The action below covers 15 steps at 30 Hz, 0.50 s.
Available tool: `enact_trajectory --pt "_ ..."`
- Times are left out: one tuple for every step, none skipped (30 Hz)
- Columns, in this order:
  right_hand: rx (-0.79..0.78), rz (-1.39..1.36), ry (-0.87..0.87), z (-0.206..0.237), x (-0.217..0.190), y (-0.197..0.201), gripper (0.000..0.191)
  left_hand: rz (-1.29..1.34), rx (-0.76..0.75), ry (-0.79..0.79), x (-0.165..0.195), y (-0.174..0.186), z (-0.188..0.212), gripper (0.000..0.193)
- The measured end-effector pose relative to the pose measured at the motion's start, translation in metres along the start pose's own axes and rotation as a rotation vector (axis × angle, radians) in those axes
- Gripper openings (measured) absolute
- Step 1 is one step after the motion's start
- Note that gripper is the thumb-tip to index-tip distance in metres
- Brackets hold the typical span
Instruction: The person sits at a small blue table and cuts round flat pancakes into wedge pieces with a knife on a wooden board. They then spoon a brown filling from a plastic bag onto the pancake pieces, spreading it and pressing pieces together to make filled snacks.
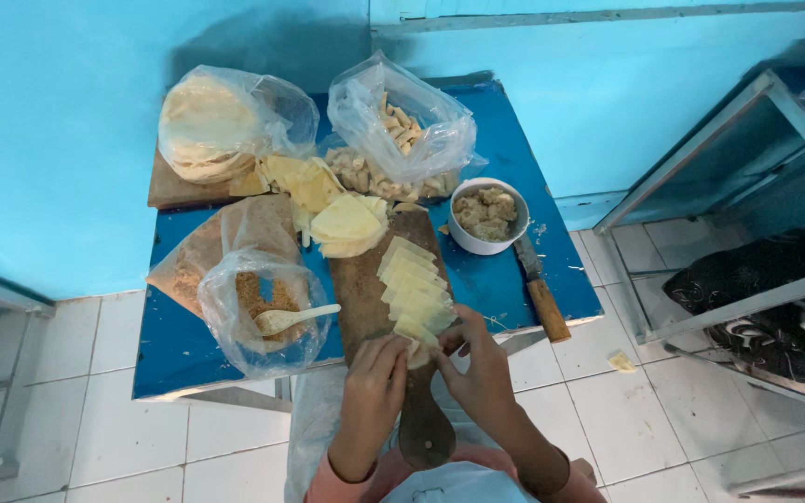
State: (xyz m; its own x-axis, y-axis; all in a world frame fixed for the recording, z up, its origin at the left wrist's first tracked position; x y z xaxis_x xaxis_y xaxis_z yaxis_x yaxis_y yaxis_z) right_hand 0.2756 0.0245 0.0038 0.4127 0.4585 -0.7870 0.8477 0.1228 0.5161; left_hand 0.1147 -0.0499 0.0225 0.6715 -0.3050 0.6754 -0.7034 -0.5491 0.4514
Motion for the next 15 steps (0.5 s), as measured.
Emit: enact_trajectory --pt "0.009 -0.031 0.001 0.000 0.003 -0.001 0.072 0.001 -0.010 -0.002 0.001 0.000 0.000 0.020" --pt "0.017 -0.062 0.003 0.001 0.005 -0.003 0.073 0.001 -0.020 -0.004 0.001 0.001 0.000 0.020" --pt "0.040 -0.111 0.027 0.002 0.006 -0.005 0.073 0.001 -0.029 -0.006 0.002 0.001 0.000 0.020" --pt "0.062 -0.159 0.050 0.003 0.006 -0.008 0.073 0.001 -0.033 -0.007 0.002 0.002 0.001 0.019" --pt "0.084 -0.208 0.074 0.004 0.006 -0.011 0.073 0.001 -0.038 -0.009 0.003 0.002 0.001 0.019" --pt "0.082 -0.233 0.095 0.005 0.006 -0.015 0.070 0.002 -0.043 -0.012 0.003 0.003 0.000 0.018" --pt "0.079 -0.258 0.115 0.006 0.005 -0.019 0.067 0.010 -0.049 0.000 0.004 0.003 0.001 0.018" --pt "0.076 -0.283 0.135 0.008 0.003 -0.022 0.065 0.018 -0.056 0.011 0.004 0.003 0.001 0.019" --pt "0.081 -0.227 0.183 0.010 0.001 -0.023 0.062 0.026 -0.063 0.022 0.004 0.003 0.000 0.019" --pt "0.085 -0.171 0.231 0.012 -0.001 -0.024 0.059 0.028 -0.071 0.046 0.003 0.003 0.000 0.018" --pt "0.088 -0.115 0.278 0.013 -0.003 -0.024 0.056 0.030 -0.080 0.070 0.002 0.003 0.000 0.017" --pt "0.085 -0.093 0.300 0.014 -0.005 -0.023 0.055 0.033 -0.089 0.094 0.001 0.003 -0.001 0.016" --pt "0.082 -0.071 0.321 0.014 -0.007 -0.022 0.053 0.039 -0.074 0.088 0.001 0.003 0.000 0.018" --pt "0.079 -0.049 0.342 0.014 -0.009 -0.021 0.052 0.045 -0.060 0.082 0.001 0.003 0.000 0.019" --pt "0.073 -0.031 0.353 0.013 -0.012 -0.019 0.051 0.052 -0.046 0.076 0.001 0.003 0.001 0.020"
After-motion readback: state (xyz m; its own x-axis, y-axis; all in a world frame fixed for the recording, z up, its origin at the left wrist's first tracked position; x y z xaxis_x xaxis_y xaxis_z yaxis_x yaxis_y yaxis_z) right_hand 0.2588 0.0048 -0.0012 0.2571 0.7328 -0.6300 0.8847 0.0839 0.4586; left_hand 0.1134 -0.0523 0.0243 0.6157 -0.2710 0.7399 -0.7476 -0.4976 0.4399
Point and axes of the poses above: each hand's wrist, its own z-axis away from the middle knuckle, its own y-axis out of the back of the hand, x = y × z, the point moved 2 cm from there along -z, towards the middle knuckle, and after that the axes turned 3 degrees about -z, right-handed, at the moved point
